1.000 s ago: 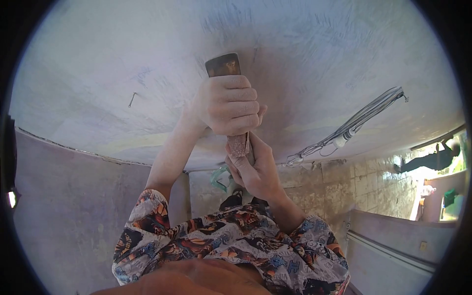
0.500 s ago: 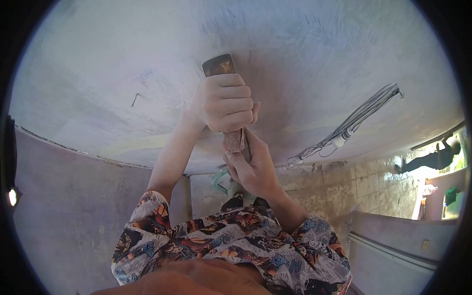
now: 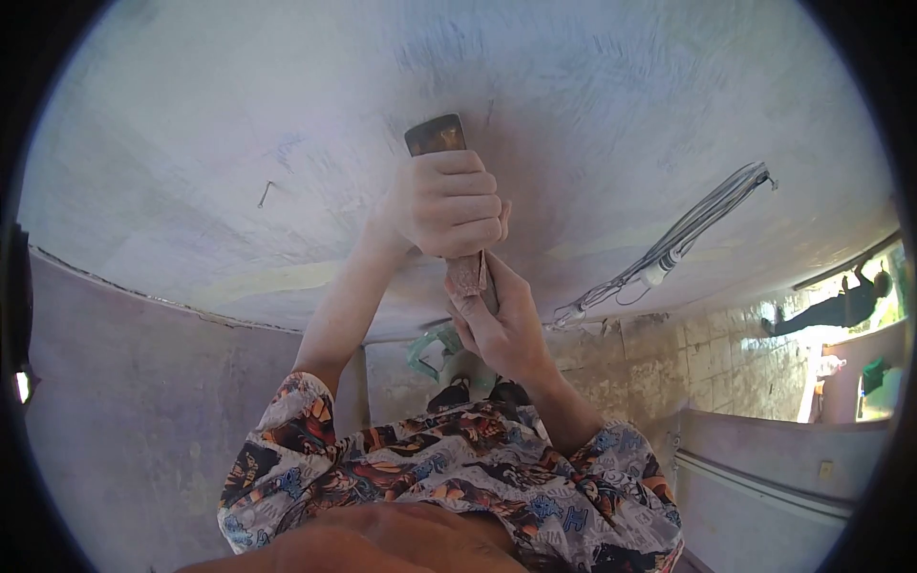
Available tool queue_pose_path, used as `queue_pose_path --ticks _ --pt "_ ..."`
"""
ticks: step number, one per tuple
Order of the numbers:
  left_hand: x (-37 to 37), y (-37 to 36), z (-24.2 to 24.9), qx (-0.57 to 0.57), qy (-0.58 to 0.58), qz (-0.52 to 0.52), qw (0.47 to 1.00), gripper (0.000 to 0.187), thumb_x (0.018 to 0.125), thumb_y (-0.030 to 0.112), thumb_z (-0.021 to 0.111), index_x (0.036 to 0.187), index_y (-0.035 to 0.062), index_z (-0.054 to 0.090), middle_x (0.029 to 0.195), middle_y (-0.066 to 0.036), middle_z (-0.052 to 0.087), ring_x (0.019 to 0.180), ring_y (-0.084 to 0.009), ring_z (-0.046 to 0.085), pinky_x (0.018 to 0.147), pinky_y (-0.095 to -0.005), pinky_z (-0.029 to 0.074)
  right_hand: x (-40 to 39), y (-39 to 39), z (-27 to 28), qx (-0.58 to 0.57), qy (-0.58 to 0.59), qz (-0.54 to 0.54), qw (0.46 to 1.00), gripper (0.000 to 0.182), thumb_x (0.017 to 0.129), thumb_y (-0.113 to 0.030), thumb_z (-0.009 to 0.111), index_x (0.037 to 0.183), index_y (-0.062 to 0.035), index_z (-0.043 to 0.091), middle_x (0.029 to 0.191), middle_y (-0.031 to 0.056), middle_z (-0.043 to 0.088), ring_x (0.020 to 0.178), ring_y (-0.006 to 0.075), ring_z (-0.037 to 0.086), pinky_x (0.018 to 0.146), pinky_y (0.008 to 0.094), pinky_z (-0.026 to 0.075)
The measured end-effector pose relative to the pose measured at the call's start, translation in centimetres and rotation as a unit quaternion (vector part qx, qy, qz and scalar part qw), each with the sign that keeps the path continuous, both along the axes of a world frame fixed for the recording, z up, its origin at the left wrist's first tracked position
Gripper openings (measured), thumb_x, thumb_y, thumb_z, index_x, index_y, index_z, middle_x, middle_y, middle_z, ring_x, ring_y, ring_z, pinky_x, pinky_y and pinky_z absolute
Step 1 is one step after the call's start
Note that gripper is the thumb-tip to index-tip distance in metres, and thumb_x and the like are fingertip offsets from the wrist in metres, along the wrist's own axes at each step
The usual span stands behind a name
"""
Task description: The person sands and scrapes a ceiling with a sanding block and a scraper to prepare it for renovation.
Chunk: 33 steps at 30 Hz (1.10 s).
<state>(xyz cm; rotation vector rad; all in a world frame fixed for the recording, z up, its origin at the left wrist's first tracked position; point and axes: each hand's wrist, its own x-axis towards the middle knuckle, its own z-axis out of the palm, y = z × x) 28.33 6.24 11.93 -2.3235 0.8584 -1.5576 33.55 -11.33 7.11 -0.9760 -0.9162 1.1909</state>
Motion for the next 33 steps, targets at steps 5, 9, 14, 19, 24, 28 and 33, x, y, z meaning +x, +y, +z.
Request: queue_pose_path --ticks 5,9,14,19,24,28,33 --pt "-0.3 0.4 0.3 0.030 0.016 0.027 0.999 0.017 0.054 0.017 0.060 0.063 0.0137 0.045 0.066 0.003 0.045 0.062 -0.0139 0.053 0.060 -0.0278 0.046 0.0 -0.2 0.5 0.014 -0.006 -0.011 1.000 0.016 0.100 -0.016 0.053 0.100 -0.0011 0.050 0.065 -0.0040 0.046 0.050 0.0027 0.039 0.042 0.0188 0.028" --pt "-0.2 0.4 0.9 0.025 0.021 0.020 0.999 0.018 0.057 0.017 0.061 0.063 0.0138 0.044 0.064 0.003 0.042 0.060 -0.0138 0.051 0.058 -0.0278 0.044 -0.5 -0.3 1.5 0.010 0.001 -0.017 1.000 0.015 0.100 -0.015 0.053 0.099 -0.0013 0.050 0.064 -0.0047 0.045 0.050 0.0025 0.039 0.043 0.0187 0.029" --pt "0.2 0.1 0.4 0.002 0.013 -0.008 1.000 0.032 0.068 -0.008 0.065 0.059 0.0105 0.040 0.057 0.003 0.040 0.051 -0.0137 0.047 0.049 -0.0267 0.041 -0.5 -0.2 1.0 0.005 -0.015 -0.028 0.999 0.015 0.100 -0.015 0.053 0.099 -0.0011 0.050 0.063 -0.0050 0.045 0.050 0.0023 0.039 0.044 0.0189 0.029" --pt "0.3 0.3 0.3 -0.003 0.009 -0.026 1.000 0.027 0.065 -0.003 0.067 0.060 0.0095 0.043 0.057 0.002 0.041 0.051 -0.0135 0.048 0.050 -0.0268 0.041 -0.6 -0.4 1.6 -0.006 -0.008 -0.026 1.000 0.015 0.100 -0.016 0.053 0.100 -0.0011 0.050 0.062 -0.0049 0.045 0.049 0.0022 0.039 0.043 0.0195 0.029" --pt "0.3 0.4 0.8 0.008 0.015 -0.025 1.000 0.026 0.061 -0.001 0.068 0.061 0.0095 0.044 0.058 0.003 0.043 0.051 -0.0133 0.048 0.049 -0.0268 0.040 -0.4 -0.1 1.1 0.015 -0.033 -0.032 0.999 0.014 0.100 -0.015 0.053 0.100 -0.0008 0.050 0.063 -0.0045 0.046 0.049 0.0027 0.038 0.043 0.0201 0.028" --pt "0.2 0.1 0.2 -0.006 0.026 -0.022 0.999 0.023 0.058 0.004 0.068 0.062 0.0099 0.045 0.059 0.003 0.045 0.052 -0.0133 0.048 0.050 -0.0268 0.040 -0.5 -0.3 1.3 0.007 -0.028 -0.030 0.999 0.014 0.100 -0.015 0.053 0.101 -0.0008 0.050 0.063 -0.0043 0.046 0.049 0.0028 0.038 0.043 0.0199 0.028" --pt "-0.3 0.3 0.7 0.009 0.037 -0.014 0.999 0.022 0.059 0.007 0.067 0.063 0.0102 0.046 0.062 0.003 0.046 0.054 -0.0132 0.050 0.052 -0.0266 0.041 -0.7 -0.3 1.6 0.011 -0.026 -0.039 0.999 0.015 0.100 -0.016 0.054 0.098 -0.0015 0.050 0.063 -0.0043 0.046 0.048 0.0027 0.039 0.043 0.0198 0.028"
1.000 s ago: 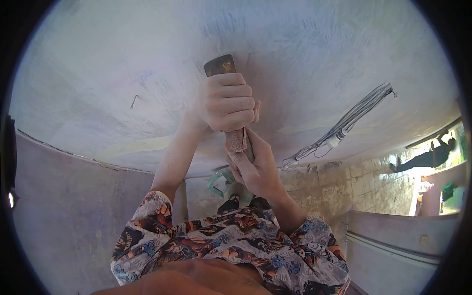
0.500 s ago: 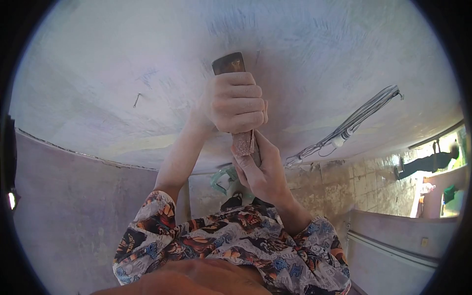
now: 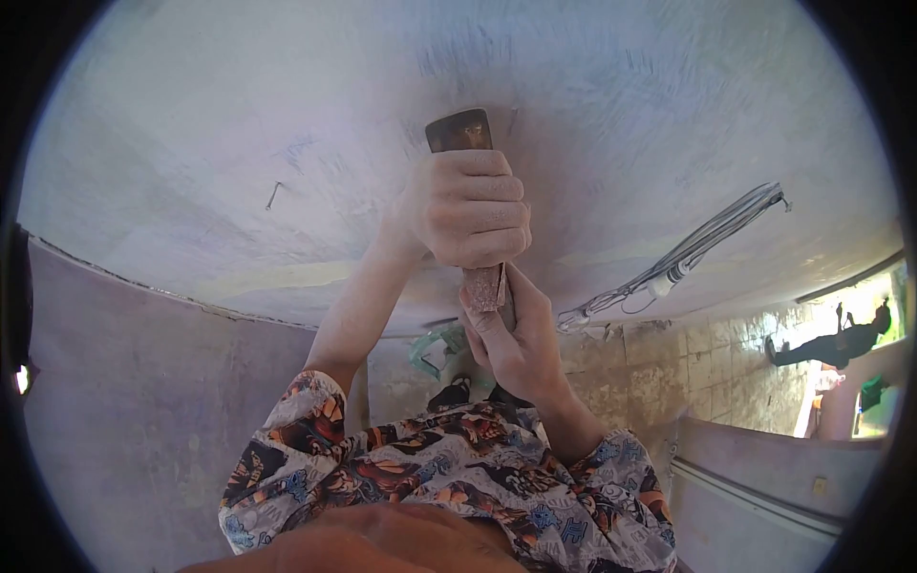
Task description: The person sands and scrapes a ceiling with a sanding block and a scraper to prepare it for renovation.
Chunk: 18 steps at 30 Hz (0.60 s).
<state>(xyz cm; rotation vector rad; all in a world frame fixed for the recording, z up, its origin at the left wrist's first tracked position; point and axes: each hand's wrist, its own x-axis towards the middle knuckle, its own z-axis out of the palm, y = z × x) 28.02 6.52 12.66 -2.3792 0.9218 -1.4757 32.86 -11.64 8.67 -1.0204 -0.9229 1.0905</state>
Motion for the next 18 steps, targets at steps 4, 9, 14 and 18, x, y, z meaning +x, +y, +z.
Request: queue_pose_path --ticks 4,9,14,18 --pt "0.5 -0.2 -0.7 -0.015 0.001 -0.004 1.000 0.022 0.060 0.007 0.067 0.063 0.0107 0.046 0.062 0.004 0.046 0.055 -0.0131 0.050 0.053 -0.0262 0.042 0.5 0.1 -0.7 -0.039 -0.002 -0.006 0.999 0.015 0.100 -0.016 0.054 0.097 -0.0018 0.050 0.062 -0.0041 0.046 0.048 0.0030 0.040 0.042 0.0198 0.028" --pt "0.6 -0.2 -0.2 -0.006 -0.029 -0.006 1.000 0.023 0.060 0.005 0.067 0.061 0.0107 0.045 0.060 0.003 0.045 0.053 -0.0134 0.049 0.052 -0.0263 0.042 0.4 0.1 -0.4 -0.007 -0.012 -0.008 1.000 0.015 0.099 -0.015 0.054 0.099 -0.0007 0.051 0.063 -0.0039 0.047 0.049 0.0027 0.040 0.043 0.0197 0.029" --pt "0.6 -0.1 0.0 -0.015 -0.040 -0.025 0.999 0.024 0.061 0.003 0.066 0.060 0.0104 0.043 0.058 0.003 0.043 0.051 -0.0135 0.047 0.051 -0.0266 0.041 0.1 -0.1 0.3 -0.014 -0.014 -0.008 1.000 0.012 0.099 -0.012 0.053 0.101 0.0001 0.052 0.065 -0.0039 0.048 0.050 0.0027 0.040 0.044 0.0192 0.030" --pt "0.5 -0.1 -0.4 -0.016 -0.047 -0.012 0.999 0.024 0.062 0.003 0.066 0.060 0.0105 0.043 0.058 0.003 0.043 0.051 -0.0132 0.047 0.051 -0.0264 0.041 0.3 0.0 0.0 -0.023 -0.028 -0.003 0.999 0.010 0.098 -0.009 0.052 0.102 0.0002 0.051 0.066 -0.0040 0.049 0.050 0.0026 0.041 0.045 0.0188 0.030"
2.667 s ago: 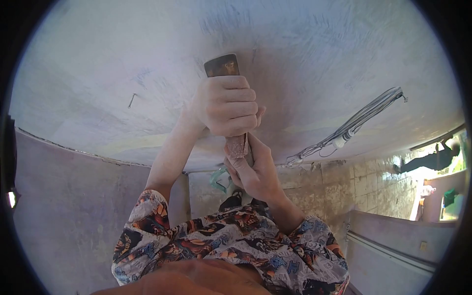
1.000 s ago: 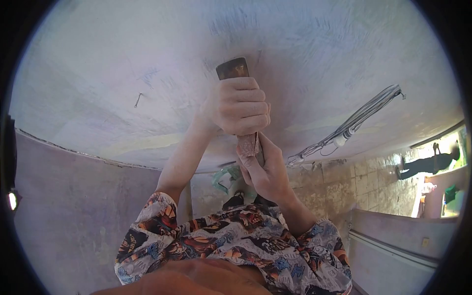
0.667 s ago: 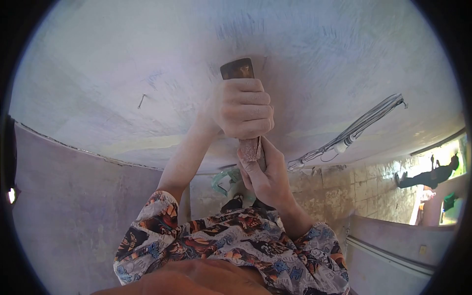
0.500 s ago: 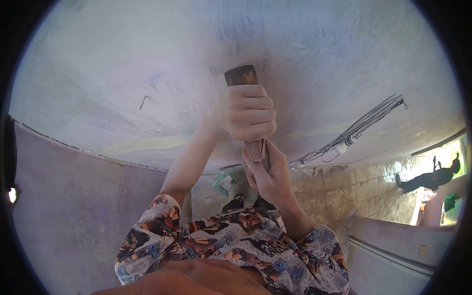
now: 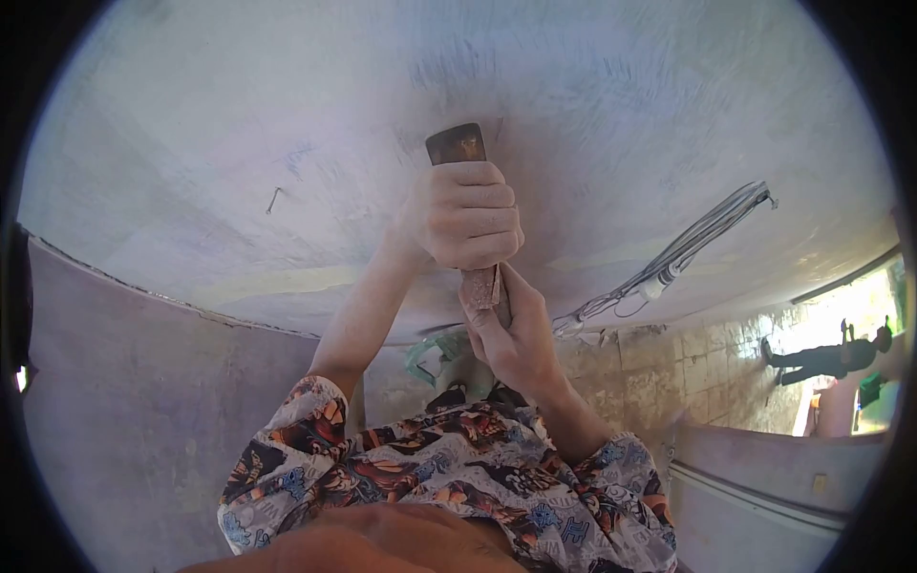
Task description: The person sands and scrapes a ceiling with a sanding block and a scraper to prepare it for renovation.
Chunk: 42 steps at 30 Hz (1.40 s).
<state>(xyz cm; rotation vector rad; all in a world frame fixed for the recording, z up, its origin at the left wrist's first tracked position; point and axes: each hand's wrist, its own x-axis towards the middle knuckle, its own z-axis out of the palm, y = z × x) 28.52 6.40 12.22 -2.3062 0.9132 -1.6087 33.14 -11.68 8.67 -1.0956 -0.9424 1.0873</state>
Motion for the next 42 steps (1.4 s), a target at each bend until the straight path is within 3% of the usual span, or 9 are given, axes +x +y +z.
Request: queue_pose_path --ticks 10,19,23,28,32,34,38,41,42 --pt "-0.7 0.0 0.6 0.005 -0.007 0.011 1.000 0.024 0.059 0.004 0.066 0.060 0.0111 0.044 0.058 0.003 0.044 0.052 -0.0138 0.048 0.052 -0.0270 0.042 -0.7 0.1 0.1 0.031 -0.001 0.010 0.999 0.010 0.098 -0.009 0.051 0.101 -0.0001 0.051 0.066 -0.0041 0.048 0.050 0.0024 0.041 0.045 0.0196 0.030" --pt "-1.4 -0.3 0.1 -0.013 0.016 0.029 0.999 0.031 0.065 -0.003 0.067 0.058 0.0109 0.040 0.058 0.003 0.044 0.052 -0.0145 0.049 0.052 -0.0275 0.043 -0.8 0.5 -0.3 0.028 -0.015 0.013 0.999 0.013 0.098 -0.009 0.051 0.104 0.0019 0.051 0.065 -0.0041 0.048 0.050 0.0026 0.041 0.046 0.0199 0.030" --pt "-1.3 -0.2 0.9 -0.002 0.011 0.010 1.000 0.032 0.062 -0.003 0.068 0.058 0.0109 0.040 0.058 0.002 0.044 0.052 -0.0147 0.050 0.052 -0.0279 0.043 -1.1 0.4 0.5 0.023 -0.010 0.007 1.000 0.013 0.098 -0.009 0.052 0.104 0.0023 0.051 0.065 -0.0038 0.048 0.051 0.0028 0.040 0.046 0.0202 0.031" --pt "-1.7 -0.2 0.7 -0.019 0.027 0.007 0.999 0.028 0.057 0.001 0.068 0.059 0.0105 0.042 0.058 0.002 0.043 0.053 -0.0151 0.050 0.053 -0.0282 0.044 -1.1 0.4 -0.1 0.029 -0.014 0.005 0.999 0.013 0.098 -0.010 0.052 0.104 0.0021 0.051 0.065 -0.0040 0.048 0.050 0.0029 0.040 0.046 0.0205 0.031" --pt "-1.4 -0.2 0.1 -0.012 0.022 0.026 0.999 0.025 0.059 0.003 0.067 0.060 0.0104 0.043 0.059 0.003 0.044 0.053 -0.0150 0.050 0.054 -0.0278 0.043 -0.7 0.3 -0.3 0.015 -0.011 0.012 1.000 0.012 0.098 -0.011 0.052 0.102 0.0010 0.051 0.064 -0.0044 0.048 0.050 0.0027 0.040 0.046 0.0205 0.030" --pt "-1.4 -0.2 0.0 -0.006 0.017 0.049 0.999 0.017 0.052 0.016 0.058 0.060 0.0140 0.044 0.063 0.003 0.042 0.062 -0.0141 0.052 0.060 -0.0280 0.045 -0.5 0.6 -0.2 0.016 -0.024 0.017 0.999 0.012 0.098 -0.011 0.052 0.101 0.0006 0.051 0.063 -0.0047 0.047 0.049 0.0026 0.039 0.046 0.0205 0.030" --pt "-1.3 0.1 0.8 0.029 0.025 0.066 0.997 0.016 0.053 0.016 0.058 0.061 0.0139 0.044 0.063 0.003 0.041 0.062 -0.0142 0.051 0.060 -0.0278 0.045 -0.6 0.4 0.0 0.024 -0.015 0.006 1.000 0.013 0.099 -0.012 0.052 0.101 0.0004 0.050 0.063 -0.0051 0.047 0.049 0.0024 0.039 0.045 0.0204 0.029" --pt "-1.0 0.1 0.0 -0.010 0.004 0.040 0.999 0.017 0.054 0.016 0.059 0.061 0.0138 0.044 0.063 0.003 0.040 0.061 -0.0142 0.051 0.059 -0.0277 0.045 -0.9 0.4 0.2 0.019 -0.015 0.013 1.000 0.012 0.099 -0.011 0.051 0.102 0.0004 0.050 0.062 -0.0053 0.046 0.048 0.0023 0.039 0.044 0.0203 0.029" --pt "-1.3 0.2 0.6 -0.002 0.022 0.024 0.999 0.020 0.058 0.011 0.064 0.061 0.0123 0.044 0.062 0.003 0.043 0.058 -0.0141 0.051 0.056 -0.0275 0.044 -0.9 0.2 0.3 0.011 -0.006 0.019 1.000 0.012 0.100 -0.011 0.051 0.102 0.0003 0.050 0.062 -0.0053 0.046 0.049 0.0023 0.039 0.044 0.0203 0.029"
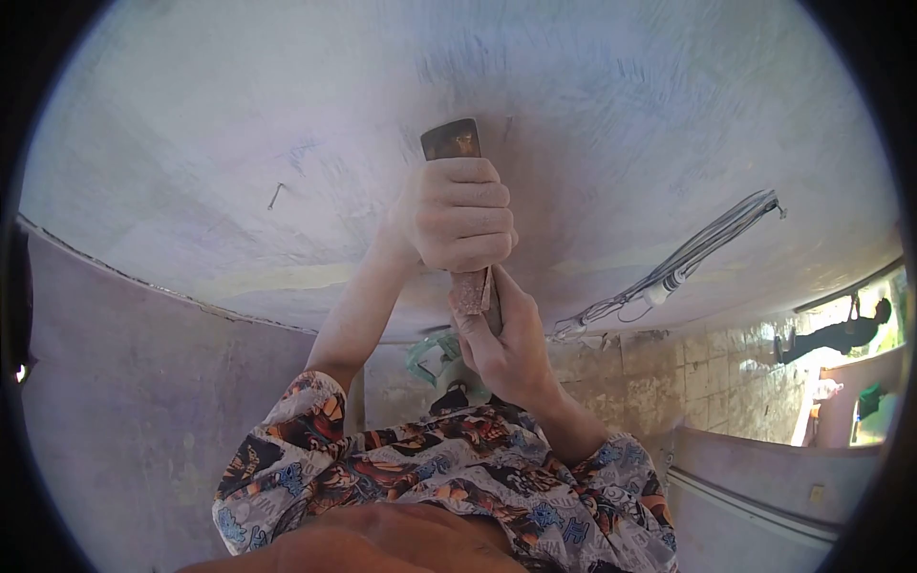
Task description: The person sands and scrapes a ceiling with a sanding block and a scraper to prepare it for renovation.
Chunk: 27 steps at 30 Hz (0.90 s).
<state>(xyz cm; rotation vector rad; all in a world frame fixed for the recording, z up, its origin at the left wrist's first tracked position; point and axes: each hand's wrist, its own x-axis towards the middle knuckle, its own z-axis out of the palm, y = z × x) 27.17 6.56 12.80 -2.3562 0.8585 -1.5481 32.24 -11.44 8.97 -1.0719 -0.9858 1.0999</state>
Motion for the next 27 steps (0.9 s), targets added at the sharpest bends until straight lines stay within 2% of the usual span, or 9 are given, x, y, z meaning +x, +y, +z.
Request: queue_pose_path --ticks 1,5,11,13,17,20,23,25,27 --pt "-0.1 -0.1 0.2 0.005 0.018 -0.017 1.000 0.025 0.061 0.006 0.069 0.061 0.0108 0.044 0.060 0.003 0.045 0.055 -0.0140 0.050 0.053 -0.0274 0.043 0.1 -0.1 -0.2 -0.003 -0.003 -0.001 1.000 0.012 0.100 -0.011 0.051 0.102 0.0003 0.050 0.062 -0.0053 0.046 0.049 0.0023 0.039 0.044 0.0203 0.029" --pt "0.2 -0.3 -0.7 -0.015 -0.001 -0.013 1.000 0.025 0.060 0.006 0.068 0.061 0.0107 0.044 0.060 0.003 0.045 0.055 -0.0141 0.050 0.053 -0.0274 0.043 0.0 0.0 -0.9 0.004 0.009 -0.006 1.000 0.011 0.099 -0.010 0.051 0.103 0.0006 0.050 0.063 -0.0050 0.046 0.048 0.0025 0.039 0.044 0.0201 0.029" --pt "0.2 0.0 0.3 0.021 -0.003 -0.005 1.000 0.023 0.058 0.007 0.067 0.062 0.0104 0.044 0.060 0.003 0.045 0.055 -0.0143 0.050 0.053 -0.0282 0.043 0.2 0.0 0.0 0.005 -0.003 -0.016 1.000 0.010 0.098 -0.009 0.050 0.101 0.0005 0.051 0.063 -0.0044 0.047 0.049 0.0027 0.040 0.045 0.0204 0.029" --pt "0.2 -0.3 -0.6 -0.003 -0.013 0.022 1.000 0.019 0.054 0.017 0.059 0.062 0.0138 0.041 0.063 0.003 0.040 0.060 -0.0133 0.050 0.058 -0.0271 0.044 0.1 0.2 -0.3 0.001 0.002 -0.011 1.000 0.010 0.098 -0.009 0.050 0.101 0.0005 0.051 0.063 -0.0044 0.046 0.050 0.0027 0.040 0.045 0.0206 0.030" --pt "0.5 0.5 0.4 0.008 -0.025 -0.008 1.000 0.019 0.055 0.018 0.059 0.062 0.0140 0.042 0.063 0.003 0.041 0.060 -0.0131 0.050 0.059 -0.0270 0.045 0.4 0.8 0.3 0.013 -0.018 -0.011 1.000 0.011 0.098 -0.010 0.052 0.101 0.0006 0.052 0.063 -0.0043 0.046 0.050 0.0028 0.041 0.045 0.0210 0.030" --pt "0.1 0.3 0.8 0.046 -0.031 0.046 0.997 0.018 0.055 0.019 0.060 0.062 0.0142 0.044 0.063 0.003 0.041 0.061 -0.0127 0.051 0.061 -0.0266 0.045 1.3 1.1 0.3 0.007 -0.018 0.002 1.000 0.012 0.098 -0.011 0.053 0.101 0.0004 0.052 0.063 -0.0041 0.047 0.050 0.0028 0.041 0.045 0.0211 0.030" --pt "0.3 -0.2 -1.8 0.031 0.029 0.073 0.996 0.021 0.061 0.015 0.066 0.061 0.0122 0.045 0.061 0.003 0.044 0.059 -0.0153 0.053 0.059 -0.0272 0.047 3.3 0.7 -2.0 -0.021 -0.015 0.038 0.999 0.013 0.097 -0.012 0.055 0.101 0.0003 0.052 0.063 -0.0039 0.047 0.050 0.0029 0.041 0.045 0.0211 0.031" --pt "0.5 -0.5 -4.9 0.012 0.067 0.120 0.990 0.019 0.064 0.021 0.066 0.064 0.0149 0.048 0.065 0.004 0.047 0.065 -0.0150 0.054 0.064 -0.0263 0.048 4.5 0.5 -4.1 -0.039 -0.011 0.058 0.997 0.014 0.097 -0.013 0.056 0.102 0.0003 0.053 0.063 -0.0038 0.048 0.050 0.0029 0.041 0.045 0.0211 0.031" --pt "0.7 -0.5 -7.4 0.009 0.096 0.141 0.985 0.017 0.065 0.021 0.065 0.066 0.0159 0.050 0.068 0.004 0.048 0.069 -0.0146 0.054 0.068 -0.0263 0.048 5.9 0.5 -6.3 -0.064 -0.032 0.073 0.995 0.020 0.095 -0.017 0.062 0.103 0.0005 0.054 0.064 -0.0037 0.048 0.050 0.0031 0.041 0.045 0.0208 0.032"
